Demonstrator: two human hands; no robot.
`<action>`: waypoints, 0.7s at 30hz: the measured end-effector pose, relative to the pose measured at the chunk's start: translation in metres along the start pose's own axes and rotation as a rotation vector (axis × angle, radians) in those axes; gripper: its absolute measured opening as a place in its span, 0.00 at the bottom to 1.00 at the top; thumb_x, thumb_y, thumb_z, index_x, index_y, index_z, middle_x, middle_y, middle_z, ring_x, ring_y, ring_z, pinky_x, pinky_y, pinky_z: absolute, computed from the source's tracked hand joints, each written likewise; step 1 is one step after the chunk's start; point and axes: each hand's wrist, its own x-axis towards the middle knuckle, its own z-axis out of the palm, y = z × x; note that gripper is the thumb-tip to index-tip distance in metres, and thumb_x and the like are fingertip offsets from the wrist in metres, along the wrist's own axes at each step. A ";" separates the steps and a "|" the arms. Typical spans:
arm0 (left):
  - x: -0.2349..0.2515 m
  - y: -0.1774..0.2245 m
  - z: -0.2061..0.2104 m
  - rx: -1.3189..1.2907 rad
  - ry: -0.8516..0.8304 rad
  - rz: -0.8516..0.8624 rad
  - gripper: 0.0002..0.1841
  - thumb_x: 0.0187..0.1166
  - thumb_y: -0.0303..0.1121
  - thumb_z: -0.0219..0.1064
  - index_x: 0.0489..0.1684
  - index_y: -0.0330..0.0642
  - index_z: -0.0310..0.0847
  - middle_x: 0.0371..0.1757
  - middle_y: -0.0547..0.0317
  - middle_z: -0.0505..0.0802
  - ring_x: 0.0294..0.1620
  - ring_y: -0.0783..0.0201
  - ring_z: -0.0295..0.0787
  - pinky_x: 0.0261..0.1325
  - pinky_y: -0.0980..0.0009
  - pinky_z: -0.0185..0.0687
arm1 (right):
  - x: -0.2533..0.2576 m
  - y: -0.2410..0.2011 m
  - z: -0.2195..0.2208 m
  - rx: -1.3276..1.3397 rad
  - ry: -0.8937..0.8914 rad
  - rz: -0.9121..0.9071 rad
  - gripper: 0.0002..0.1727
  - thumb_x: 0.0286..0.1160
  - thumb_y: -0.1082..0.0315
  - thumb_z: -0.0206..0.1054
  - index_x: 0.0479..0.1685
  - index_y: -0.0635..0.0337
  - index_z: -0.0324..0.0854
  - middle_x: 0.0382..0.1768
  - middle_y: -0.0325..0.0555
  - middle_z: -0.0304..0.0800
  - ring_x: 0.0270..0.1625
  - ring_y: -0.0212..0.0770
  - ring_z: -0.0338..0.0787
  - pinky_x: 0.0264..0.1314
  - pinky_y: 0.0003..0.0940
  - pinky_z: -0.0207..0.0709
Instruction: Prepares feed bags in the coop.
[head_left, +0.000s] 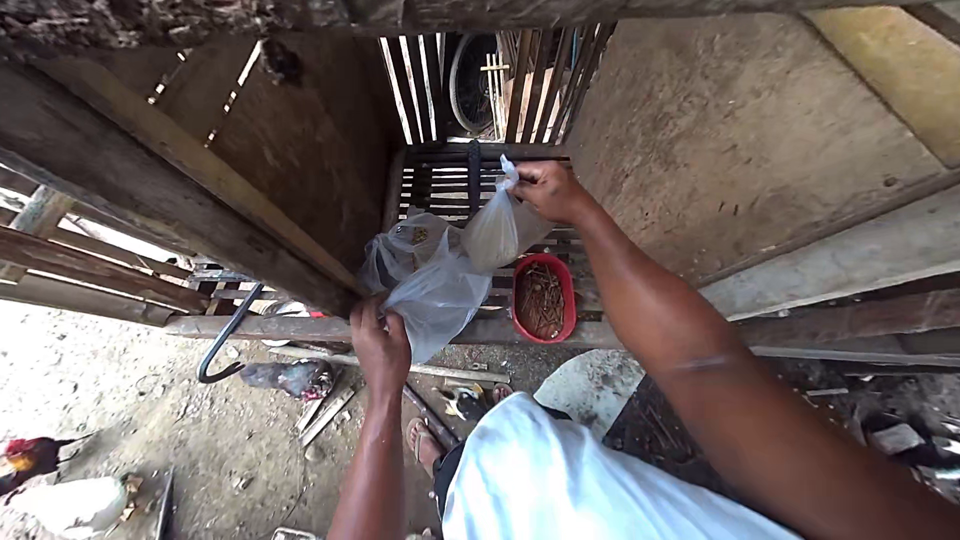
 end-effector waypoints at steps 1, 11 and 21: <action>-0.004 0.005 -0.001 0.031 0.042 0.053 0.18 0.80 0.32 0.60 0.66 0.43 0.86 0.69 0.44 0.84 0.60 0.58 0.87 0.58 0.61 0.88 | -0.005 0.010 0.001 -0.008 -0.030 0.005 0.10 0.83 0.64 0.66 0.45 0.61 0.90 0.39 0.44 0.93 0.41 0.33 0.89 0.53 0.36 0.84; -0.023 0.026 0.116 0.115 -0.795 0.177 0.27 0.89 0.55 0.55 0.79 0.52 0.79 0.79 0.54 0.83 0.84 0.54 0.74 0.86 0.48 0.69 | -0.010 0.042 0.015 0.017 -0.078 0.089 0.11 0.83 0.67 0.66 0.50 0.64 0.91 0.47 0.49 0.94 0.49 0.39 0.91 0.62 0.41 0.83; 0.062 0.117 0.108 0.025 -0.647 0.380 0.18 0.89 0.36 0.58 0.72 0.45 0.82 0.70 0.49 0.88 0.60 0.52 0.90 0.62 0.47 0.87 | -0.064 0.043 0.017 -0.063 -0.049 0.201 0.18 0.75 0.73 0.67 0.62 0.56 0.90 0.57 0.52 0.92 0.57 0.46 0.91 0.66 0.49 0.83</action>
